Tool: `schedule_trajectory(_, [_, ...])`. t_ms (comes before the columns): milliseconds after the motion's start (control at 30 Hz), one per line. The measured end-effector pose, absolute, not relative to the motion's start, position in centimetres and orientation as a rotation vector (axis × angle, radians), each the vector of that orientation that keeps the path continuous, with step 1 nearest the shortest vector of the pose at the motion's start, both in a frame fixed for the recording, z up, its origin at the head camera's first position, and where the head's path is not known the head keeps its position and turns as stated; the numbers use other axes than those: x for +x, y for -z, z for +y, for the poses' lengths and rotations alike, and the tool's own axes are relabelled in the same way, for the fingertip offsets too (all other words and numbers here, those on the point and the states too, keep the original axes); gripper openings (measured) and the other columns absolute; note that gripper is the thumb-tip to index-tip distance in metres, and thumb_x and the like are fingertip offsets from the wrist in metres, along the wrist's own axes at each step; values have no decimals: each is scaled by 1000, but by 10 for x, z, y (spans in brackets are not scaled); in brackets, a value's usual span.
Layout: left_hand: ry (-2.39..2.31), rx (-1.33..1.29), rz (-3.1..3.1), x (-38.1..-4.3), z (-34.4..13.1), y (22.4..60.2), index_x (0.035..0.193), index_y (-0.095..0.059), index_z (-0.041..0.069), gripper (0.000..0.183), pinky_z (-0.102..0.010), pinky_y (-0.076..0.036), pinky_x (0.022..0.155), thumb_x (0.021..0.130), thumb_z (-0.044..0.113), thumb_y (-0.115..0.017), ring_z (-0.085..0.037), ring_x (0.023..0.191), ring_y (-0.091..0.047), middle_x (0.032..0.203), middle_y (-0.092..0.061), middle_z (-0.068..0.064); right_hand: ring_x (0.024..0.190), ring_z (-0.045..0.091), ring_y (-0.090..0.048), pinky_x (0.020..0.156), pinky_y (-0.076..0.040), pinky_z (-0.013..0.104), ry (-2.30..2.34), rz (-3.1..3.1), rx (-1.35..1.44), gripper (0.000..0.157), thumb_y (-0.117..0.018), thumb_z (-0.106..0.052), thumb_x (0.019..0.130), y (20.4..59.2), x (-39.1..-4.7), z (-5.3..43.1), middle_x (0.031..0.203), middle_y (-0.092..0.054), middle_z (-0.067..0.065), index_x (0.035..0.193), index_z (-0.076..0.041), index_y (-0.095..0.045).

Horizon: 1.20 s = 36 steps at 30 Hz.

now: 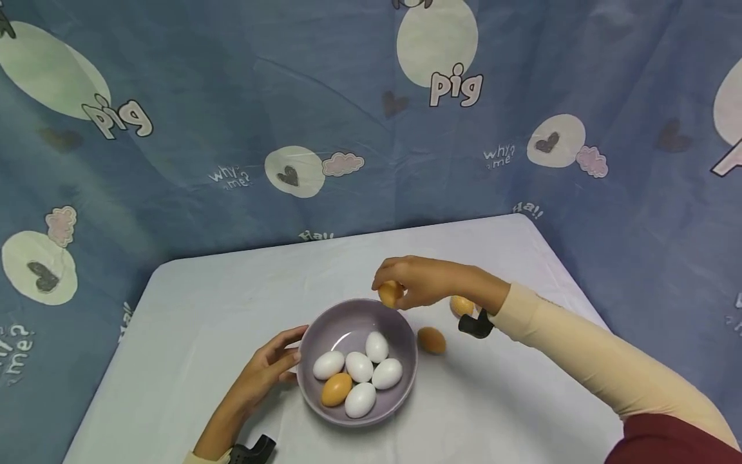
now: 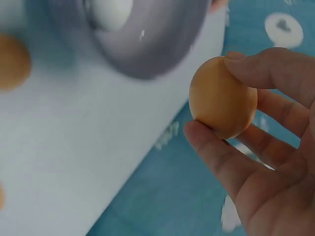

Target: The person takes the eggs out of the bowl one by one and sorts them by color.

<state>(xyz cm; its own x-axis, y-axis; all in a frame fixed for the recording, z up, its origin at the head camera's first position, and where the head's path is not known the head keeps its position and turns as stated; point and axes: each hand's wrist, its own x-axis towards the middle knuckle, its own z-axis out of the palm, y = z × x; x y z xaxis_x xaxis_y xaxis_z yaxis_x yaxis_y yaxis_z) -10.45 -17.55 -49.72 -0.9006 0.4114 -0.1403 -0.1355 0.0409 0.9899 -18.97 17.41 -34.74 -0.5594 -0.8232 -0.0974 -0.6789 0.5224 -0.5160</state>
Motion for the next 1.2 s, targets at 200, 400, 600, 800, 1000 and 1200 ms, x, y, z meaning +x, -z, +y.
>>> schedule_trajectory(200, [-1914,227,1951,-99,-184,497,149,-41,12,51,-40,-61,85,101,15,-58,-23,125,-61,155,-41,-15,116,24,-61,89,-59,27,720,2491,-1071,44,-69,6,83,350,-190,212,131,-60,10,126,-5,-65])
schedule_trajectory(400, [-1916,262,1945,-103,-184,498,150,-40,8,52,-40,-61,86,101,13,-57,-20,123,-63,155,-40,-20,116,28,-61,90,-59,33,784,2555,-910,44,-69,5,84,360,-188,261,132,-61,12,127,-5,-64])
schedule_trajectory(600, [-1921,305,1929,-106,-183,498,150,-38,5,53,-40,-61,85,101,11,-57,-17,120,-64,155,-39,-24,116,32,-61,90,-59,34,784,2622,-812,42,-70,3,85,374,-186,303,130,-63,14,126,-2,-63])
schedule_trajectory(800, [-1929,315,1912,-106,-180,499,151,-37,3,54,-40,-61,85,101,10,-56,-14,119,-65,155,-37,-26,115,32,-61,89,-60,38,774,2656,-759,40,-71,3,85,386,-180,329,127,-64,15,124,-1,-64])
schedule_trajectory(1000, [-1938,331,1903,-106,-178,499,151,-36,2,54,-40,-61,85,101,10,-56,-13,119,-65,156,-35,-26,112,32,-61,88,-60,39,770,2684,-691,39,-73,0,85,398,-175,349,126,-64,18,123,1,-65])
schedule_trajectory(1200, [-1933,328,1899,-108,-173,501,150,-37,2,54,-40,-61,85,101,10,-57,-13,120,-64,156,-36,-25,113,33,-60,86,-60,37,768,2713,-622,39,-69,5,83,413,-171,367,125,-64,19,122,4,-65])
